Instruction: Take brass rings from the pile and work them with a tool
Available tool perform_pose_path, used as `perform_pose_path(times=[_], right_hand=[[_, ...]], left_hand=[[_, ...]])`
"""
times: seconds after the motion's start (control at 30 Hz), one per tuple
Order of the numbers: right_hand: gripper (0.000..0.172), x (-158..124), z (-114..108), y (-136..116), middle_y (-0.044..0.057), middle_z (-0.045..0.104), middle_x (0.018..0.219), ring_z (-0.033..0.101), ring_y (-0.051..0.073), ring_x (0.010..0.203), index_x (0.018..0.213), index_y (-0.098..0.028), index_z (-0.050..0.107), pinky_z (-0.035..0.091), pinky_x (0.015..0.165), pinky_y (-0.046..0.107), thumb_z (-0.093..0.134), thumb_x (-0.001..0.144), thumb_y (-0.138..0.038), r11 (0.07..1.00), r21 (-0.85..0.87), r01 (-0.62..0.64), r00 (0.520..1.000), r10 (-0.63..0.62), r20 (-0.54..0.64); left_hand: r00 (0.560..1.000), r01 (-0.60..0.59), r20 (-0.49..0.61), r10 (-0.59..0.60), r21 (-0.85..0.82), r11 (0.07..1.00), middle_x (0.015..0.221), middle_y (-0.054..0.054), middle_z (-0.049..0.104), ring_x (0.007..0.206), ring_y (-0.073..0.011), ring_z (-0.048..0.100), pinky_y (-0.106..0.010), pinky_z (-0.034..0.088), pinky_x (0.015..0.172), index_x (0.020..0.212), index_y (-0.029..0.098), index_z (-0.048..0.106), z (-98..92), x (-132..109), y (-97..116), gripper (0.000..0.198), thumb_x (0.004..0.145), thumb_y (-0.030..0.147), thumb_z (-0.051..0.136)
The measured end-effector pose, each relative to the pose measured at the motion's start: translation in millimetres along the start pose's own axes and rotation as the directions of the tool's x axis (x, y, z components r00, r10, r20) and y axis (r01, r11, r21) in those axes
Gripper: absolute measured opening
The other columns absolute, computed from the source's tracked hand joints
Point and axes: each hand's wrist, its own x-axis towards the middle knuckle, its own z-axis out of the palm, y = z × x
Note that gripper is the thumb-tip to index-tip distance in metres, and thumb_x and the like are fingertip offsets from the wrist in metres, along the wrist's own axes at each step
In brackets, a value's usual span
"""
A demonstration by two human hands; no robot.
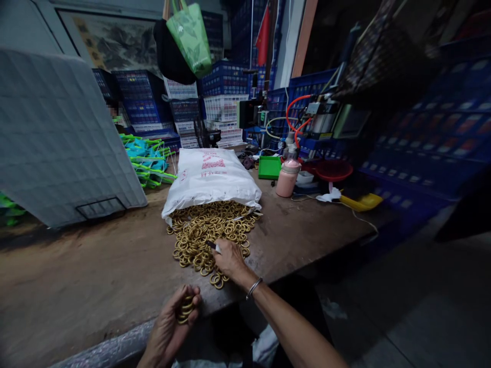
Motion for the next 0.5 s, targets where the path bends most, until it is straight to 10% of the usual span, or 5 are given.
perform_pose_path(times=[0.27,0.5], right_hand=[[0.015,-6,5,8,-0.005,0.047,0.056,0.038,0.007,0.052,0.066,-0.016,0.055,0.027,0.05,0.017,0.045,0.074,-0.023,0.908,0.419,-0.016,1.0,0.024,-0.013],[0.017,-26,-7,-8,-0.006,0.039,0.054,0.033,0.007,0.053,0.057,-0.016,0.046,0.023,0.049,0.018,0.047,0.073,-0.021,0.928,0.353,0.115,0.99,-0.135,0.032]], left_hand=[[0.973,-0.229,0.068,0.219,0.276,0.933,0.058,0.005,0.051,0.045,-0.006,0.047,-0.013,0.031,0.035,0.076,0.017,0.053,18.9,17,1,0.024,0.067,0.035,0.065],[0.917,-0.361,0.074,0.391,0.57,0.738,0.048,0.009,0.043,0.037,-0.0057,0.036,-0.016,0.028,0.034,0.089,0.018,0.054,24.9,30,2,0.034,0.068,0.044,0.058]])
